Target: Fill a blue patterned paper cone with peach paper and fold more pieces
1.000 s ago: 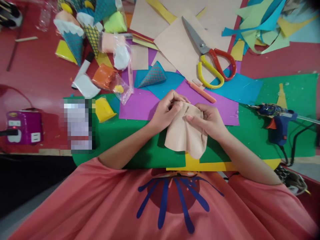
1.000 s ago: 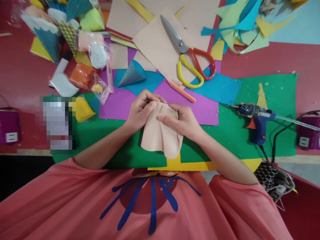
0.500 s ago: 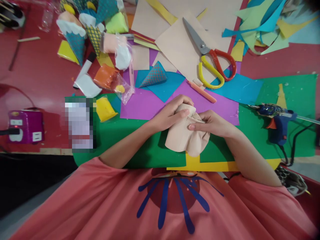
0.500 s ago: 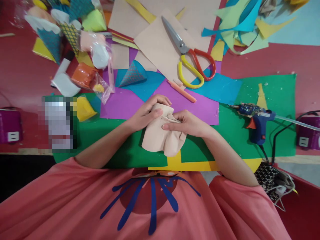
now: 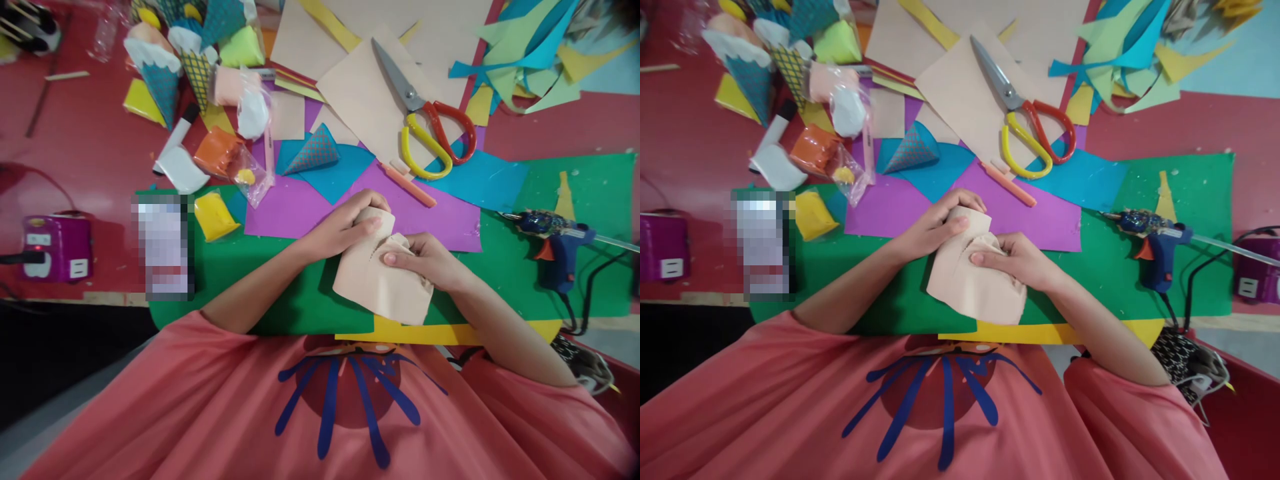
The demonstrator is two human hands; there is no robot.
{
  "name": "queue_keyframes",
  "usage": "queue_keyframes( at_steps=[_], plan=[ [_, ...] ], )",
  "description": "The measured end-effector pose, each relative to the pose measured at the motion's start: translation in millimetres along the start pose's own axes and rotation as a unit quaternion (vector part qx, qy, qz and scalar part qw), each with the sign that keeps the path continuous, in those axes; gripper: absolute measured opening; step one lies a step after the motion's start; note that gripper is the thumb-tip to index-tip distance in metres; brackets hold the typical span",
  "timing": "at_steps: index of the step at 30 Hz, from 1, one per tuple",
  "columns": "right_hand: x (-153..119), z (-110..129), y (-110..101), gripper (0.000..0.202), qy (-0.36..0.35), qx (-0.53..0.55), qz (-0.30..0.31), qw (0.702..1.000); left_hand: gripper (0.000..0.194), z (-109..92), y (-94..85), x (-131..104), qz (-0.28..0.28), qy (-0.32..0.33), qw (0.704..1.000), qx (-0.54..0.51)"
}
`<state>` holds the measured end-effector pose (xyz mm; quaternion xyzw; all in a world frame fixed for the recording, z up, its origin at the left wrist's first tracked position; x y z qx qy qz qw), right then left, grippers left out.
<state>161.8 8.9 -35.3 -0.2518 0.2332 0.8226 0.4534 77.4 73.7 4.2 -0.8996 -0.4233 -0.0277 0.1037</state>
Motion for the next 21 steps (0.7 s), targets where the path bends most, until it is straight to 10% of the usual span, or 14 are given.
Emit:
queue_keyframes(
  at_steps=[11,21],
  plan=[
    [-3,1,14,0.042,-0.023,-0.093,0.083,0.992,0.034,-3,0.1,1,0.016,-0.001,1.0,0.007],
    [-15,-23,3,0.043,0.033,-0.044,0.02,0.998,0.036,3,-1.8,1,0.014,-0.009,1.0,0.002]
  ],
)
Point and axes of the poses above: each hand's wrist, its own x-axis towards the middle knuckle, its own y-axis out of the palm, z = x × y, the point moved 10 cm from there along x, towards the middle knuckle, and after that the axes turned 1 degree about x, right-handed, at the moved point
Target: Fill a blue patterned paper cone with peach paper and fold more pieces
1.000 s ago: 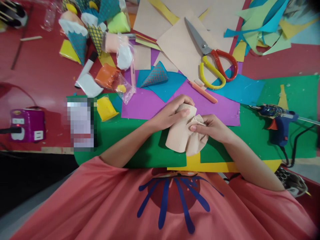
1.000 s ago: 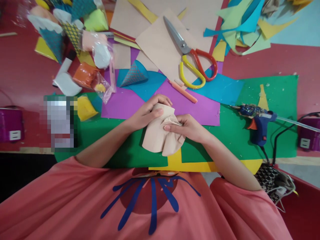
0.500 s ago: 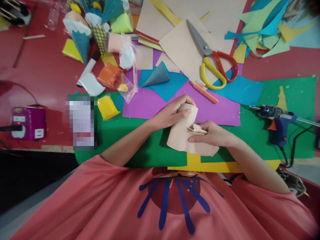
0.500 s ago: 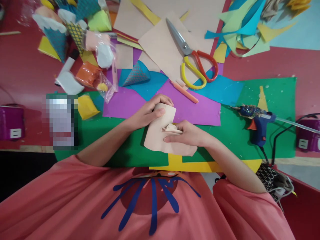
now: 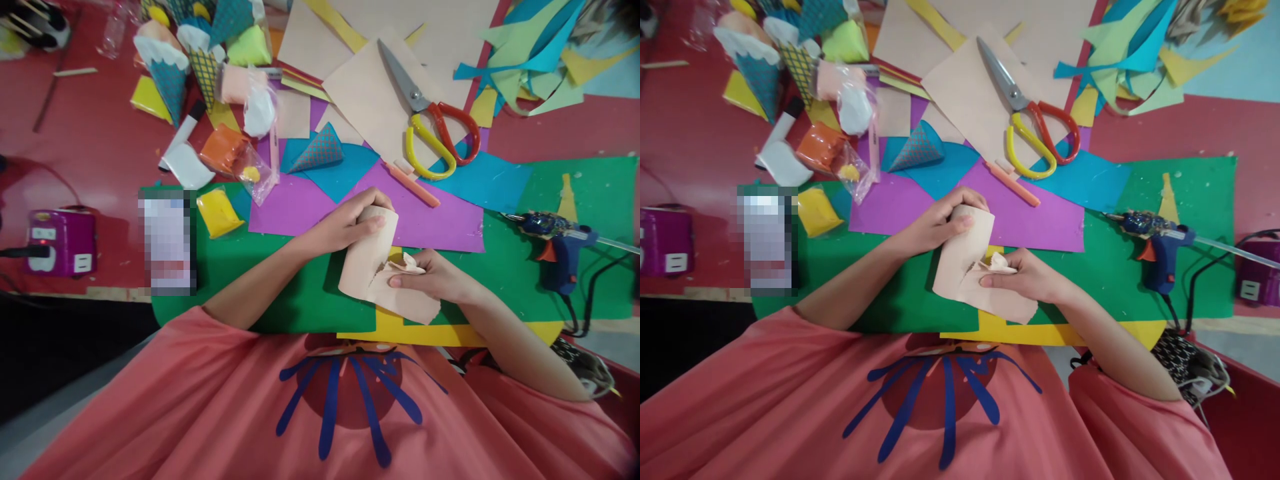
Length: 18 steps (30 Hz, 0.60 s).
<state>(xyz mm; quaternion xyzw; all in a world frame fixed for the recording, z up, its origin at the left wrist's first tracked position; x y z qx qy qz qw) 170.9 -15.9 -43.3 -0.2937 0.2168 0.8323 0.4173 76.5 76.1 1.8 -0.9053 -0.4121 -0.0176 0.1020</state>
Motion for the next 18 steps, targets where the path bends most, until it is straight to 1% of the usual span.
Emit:
queue_keyframes(
  at_steps=[2,6,9,11,14,16,18],
  plan=[
    [-3,-2,2,0.044,0.007,-0.003,0.014,1.0,0.034,1,0.0,0,-0.001,0.003,1.0,0.004],
    [-8,0,16,0.04,0.032,-0.052,0.082,0.995,0.036,2,-0.4,0,-0.006,-0.001,1.0,0.009],
    [-7,9,18,0.041,0.012,-0.089,0.1,0.991,0.036,2,-0.6,0,-0.007,0.0,1.0,0.005],
    [-7,12,13,0.045,0.006,-0.11,0.1,0.989,0.036,1,-0.7,0,-0.004,0.003,1.0,0.003],
    [-11,5,-3,0.044,0.027,-0.111,0.067,0.991,0.035,1,-0.8,0,0.0,0.003,1.0,-0.001],
    [-16,3,-20,0.037,0.022,-0.071,0.005,0.997,0.035,1,-0.6,0,-0.001,0.0,1.0,-0.002],
    [-21,4,-35,0.032,-0.003,-0.02,-0.076,0.997,0.035,1,-0.5,0,-0.012,0.001,1.0,0.0]
  ],
)
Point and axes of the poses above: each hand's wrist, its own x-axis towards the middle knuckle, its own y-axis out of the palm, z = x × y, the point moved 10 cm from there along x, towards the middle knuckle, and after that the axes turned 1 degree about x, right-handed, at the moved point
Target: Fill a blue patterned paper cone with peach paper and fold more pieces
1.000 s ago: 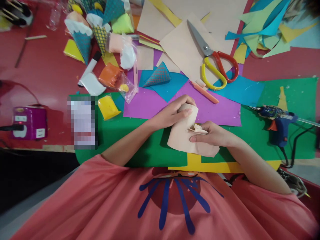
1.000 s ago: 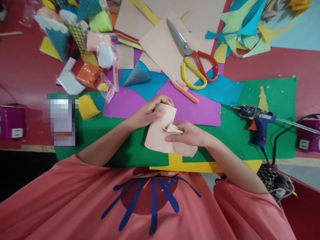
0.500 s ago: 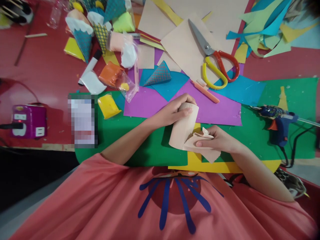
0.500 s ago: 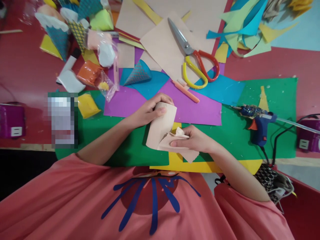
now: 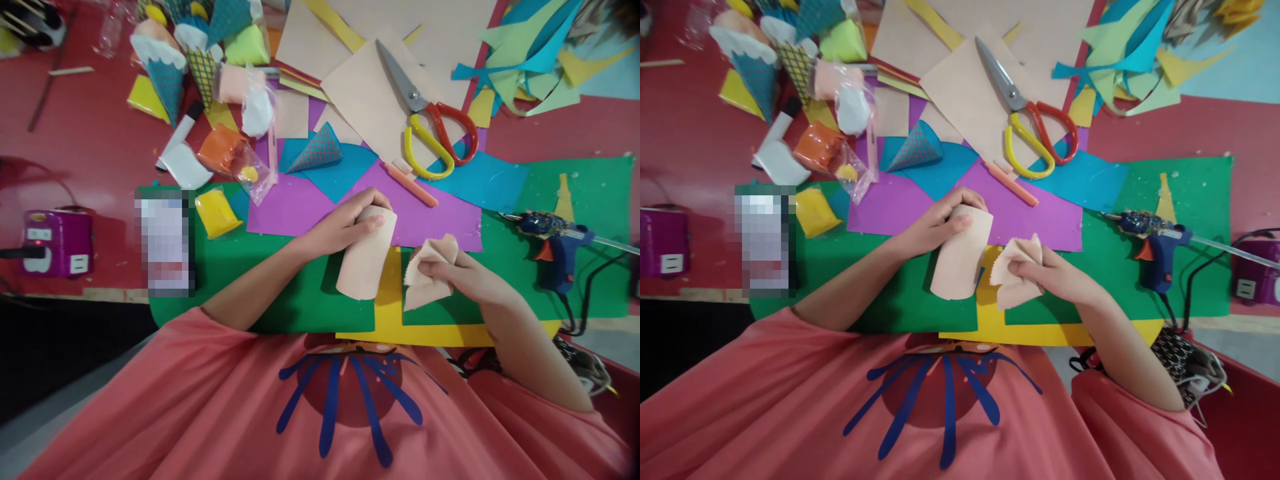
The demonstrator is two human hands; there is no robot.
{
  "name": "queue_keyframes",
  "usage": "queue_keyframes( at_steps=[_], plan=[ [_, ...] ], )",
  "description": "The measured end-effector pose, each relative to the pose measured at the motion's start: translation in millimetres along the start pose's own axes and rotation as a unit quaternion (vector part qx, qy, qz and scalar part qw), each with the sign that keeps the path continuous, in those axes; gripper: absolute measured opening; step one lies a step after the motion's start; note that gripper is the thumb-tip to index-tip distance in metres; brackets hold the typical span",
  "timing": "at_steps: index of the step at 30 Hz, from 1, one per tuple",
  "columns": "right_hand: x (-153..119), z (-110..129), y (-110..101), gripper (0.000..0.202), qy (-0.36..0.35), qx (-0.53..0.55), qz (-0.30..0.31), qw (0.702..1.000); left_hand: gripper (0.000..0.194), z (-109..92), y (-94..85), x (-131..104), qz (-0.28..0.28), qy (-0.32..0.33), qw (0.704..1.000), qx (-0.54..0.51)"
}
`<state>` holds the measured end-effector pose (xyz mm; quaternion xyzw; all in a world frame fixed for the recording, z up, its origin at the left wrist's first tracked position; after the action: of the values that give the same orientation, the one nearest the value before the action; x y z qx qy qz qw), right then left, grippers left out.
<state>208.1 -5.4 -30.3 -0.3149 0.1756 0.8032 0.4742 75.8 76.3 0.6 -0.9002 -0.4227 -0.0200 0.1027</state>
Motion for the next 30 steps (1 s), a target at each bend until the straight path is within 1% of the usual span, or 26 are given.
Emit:
queue_keyframes(
  at_steps=[1,2,5,7,9,11,13,15,17,19,20,21,22,23,24,25,26,27,28,29,30],
  plan=[
    [-1,1,-3,0.031,-0.011,0.016,-0.029,0.999,0.035,0,-0.1,0,-0.01,0.0,1.0,0.001],
    [-1,3,-2,0.031,-0.019,0.018,-0.042,0.999,0.034,0,-0.5,-1,-0.023,-0.001,1.0,0.0],
    [5,10,13,0.033,-0.032,-0.023,-0.042,0.998,0.034,0,-2.7,-3,-0.074,-0.005,0.997,-0.018],
    [10,23,13,0.033,-0.074,-0.037,-0.099,0.992,0.031,-1,-6.6,-5,-0.116,-0.008,0.992,-0.038],
    [14,34,14,0.05,-0.109,-0.015,-0.128,0.986,0.026,-2,-13.9,-9,-0.169,-0.001,0.983,-0.068],
    [18,37,22,0.071,-0.114,0.022,-0.105,0.988,0.018,-3,-21.7,-13,-0.22,0.011,0.97,-0.108],
    [21,38,34,0.084,-0.107,0.06,-0.06,0.991,0.012,-5,-25.6,-17,-0.251,0.028,0.956,-0.151],
    [21,41,44,0.09,-0.111,0.105,-0.027,0.988,0.011,-11,-24.1,-20,-0.259,0.049,0.946,-0.19],
    [19,43,48,0.091,-0.121,0.152,-0.033,0.98,0.015,-21,-16.7,-21,-0.235,0.077,0.947,-0.206],
    [16,43,48,0.082,-0.128,0.184,-0.058,0.973,0.024,-30,-7.2,-19,-0.189,0.098,0.958,-0.191],
    [14,42,46,0.074,-0.127,0.19,-0.069,0.971,0.029,-31,-5.0,-18,-0.169,0.103,0.964,-0.176],
    [12,41,42,0.065,-0.121,0.194,-0.078,0.97,0.032,-31,-7.2,-17,-0.162,0.111,0.968,-0.156],
    [11,39,36,0.059,-0.115,0.195,-0.085,0.97,0.034,-28,-12.7,-15,-0.162,0.108,0.972,-0.128],
    [9,38,24,0.055,-0.109,0.197,-0.103,0.969,0.035,-28,-24.8,-15,-0.184,0.128,0.971,-0.087],
    [7,38,6,0.053,-0.108,0.194,-0.133,0.966,0.031,-30,-38.8,-17,-0.214,0.155,0.964,-0.018],
    [3,42,-18,0.053,-0.129,0.186,-0.176,0.958,0.031,-27,-53.2,-17,-0.247,0.149,0.955,0.075],
    [-4,51,-48,0.051,-0.173,0.173,-0.24,0.94,0.037,-27,-66.8,-19,-0.281,0.145,0.932,0.177],
    [-17,63,-81,0.048,-0.232,0.149,-0.318,0.907,0.042,-21,-78.9,-18,-0.3,0.111,0.909,0.267],
    [-36,76,-113,0.049,-0.302,0.11,-0.406,0.855,0.048,-14,-89.6,-17,-0.312,0.076,0.886,0.334],
    [-49,88,-134,0.05,-0.337,0.05,-0.461,0.819,0.057,-6,-98.5,-17,-0.314,0.038,0.871,0.376],
    [-56,97,-151,0.049,-0.353,-0.007,-0.492,0.796,0.066,1,-104.7,-17,-0.312,0.011,0.86,0.403]
  ],
)
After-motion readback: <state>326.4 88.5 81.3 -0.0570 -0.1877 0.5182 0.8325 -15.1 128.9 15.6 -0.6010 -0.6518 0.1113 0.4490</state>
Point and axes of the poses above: each hand's wrist, its own x-axis towards the middle knuckle, its own y-axis out of the palm, z = x × y, the point moved 10 cm from there along x, towards the middle knuckle, and after that the axes turned 1 degree about x, right-handed, at the moved point
